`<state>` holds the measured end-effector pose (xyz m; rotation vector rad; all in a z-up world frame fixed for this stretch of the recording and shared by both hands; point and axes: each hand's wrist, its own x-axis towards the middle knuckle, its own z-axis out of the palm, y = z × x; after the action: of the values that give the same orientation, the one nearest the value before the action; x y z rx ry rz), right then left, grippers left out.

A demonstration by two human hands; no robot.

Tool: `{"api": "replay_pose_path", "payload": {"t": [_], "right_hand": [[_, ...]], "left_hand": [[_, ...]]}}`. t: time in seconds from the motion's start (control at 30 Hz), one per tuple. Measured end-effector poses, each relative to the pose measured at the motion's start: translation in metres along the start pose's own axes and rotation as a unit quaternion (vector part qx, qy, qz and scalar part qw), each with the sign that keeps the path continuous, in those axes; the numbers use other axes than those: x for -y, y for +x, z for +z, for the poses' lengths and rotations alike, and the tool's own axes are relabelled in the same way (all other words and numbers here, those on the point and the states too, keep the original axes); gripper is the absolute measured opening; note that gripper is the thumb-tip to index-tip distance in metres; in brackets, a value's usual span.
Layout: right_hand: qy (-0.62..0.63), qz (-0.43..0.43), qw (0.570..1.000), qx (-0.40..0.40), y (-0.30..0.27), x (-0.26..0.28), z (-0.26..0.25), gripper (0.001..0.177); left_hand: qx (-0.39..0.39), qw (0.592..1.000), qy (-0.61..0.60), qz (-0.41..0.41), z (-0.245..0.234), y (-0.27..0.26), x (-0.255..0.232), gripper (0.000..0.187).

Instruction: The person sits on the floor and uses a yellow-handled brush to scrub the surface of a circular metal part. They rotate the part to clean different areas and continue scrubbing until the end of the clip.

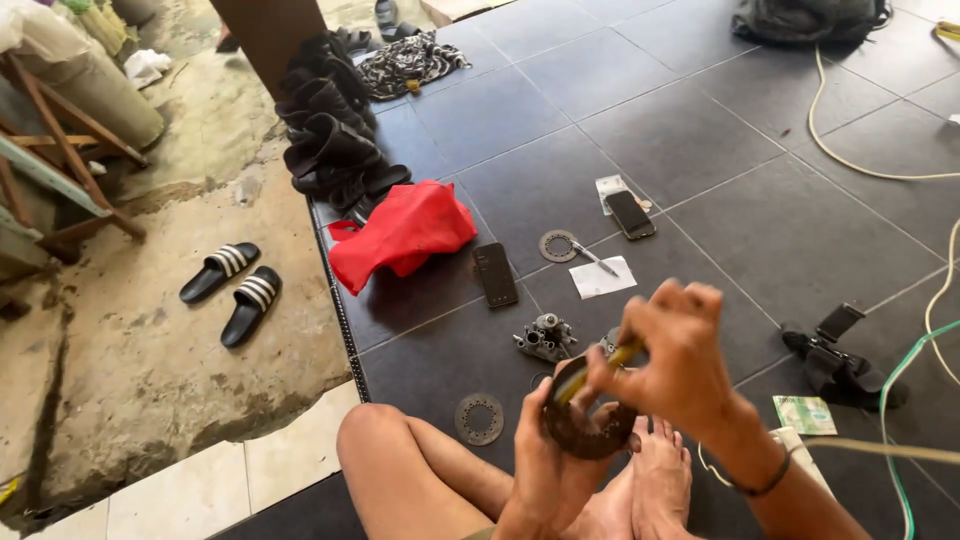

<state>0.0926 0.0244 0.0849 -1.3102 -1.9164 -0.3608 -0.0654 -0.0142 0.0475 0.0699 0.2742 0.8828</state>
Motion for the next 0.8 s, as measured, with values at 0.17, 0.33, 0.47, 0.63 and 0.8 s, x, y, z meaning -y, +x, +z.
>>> {"api": "replay_pose_path", "payload": {"t": [0.17,0.33,0.47,0.63,0.8], "right_hand": [[-0.021,0.015,1.0,0.004,0.005,0.006,-0.011,0.037],[-0.036,0.049,0.998,0.004,0.001,-0.006,-0.015,0.041],[-0.043,0.006,0.999,-0.024,0.002,-0.022,-0.01,0.041],[-0.045,0.028,0.998,-0.016,0.002,-0.01,-0.016,0.041],[-0.053,0.033,0.998,-0.007,0.003,-0.013,-0.019,0.047]], "left_hand": [[0.035,0.999,0.0,0.016,-0.001,0.002,-0.001,0.044],[0.035,0.999,-0.007,0.01,-0.003,0.008,0.004,0.042],[0.012,1.0,-0.018,-0.011,0.006,0.017,0.003,0.043],[0.005,1.0,-0.006,-0.01,0.008,0.015,0.003,0.038],[-0.016,0.999,-0.038,-0.033,-0.007,0.011,0.002,0.032]]}}
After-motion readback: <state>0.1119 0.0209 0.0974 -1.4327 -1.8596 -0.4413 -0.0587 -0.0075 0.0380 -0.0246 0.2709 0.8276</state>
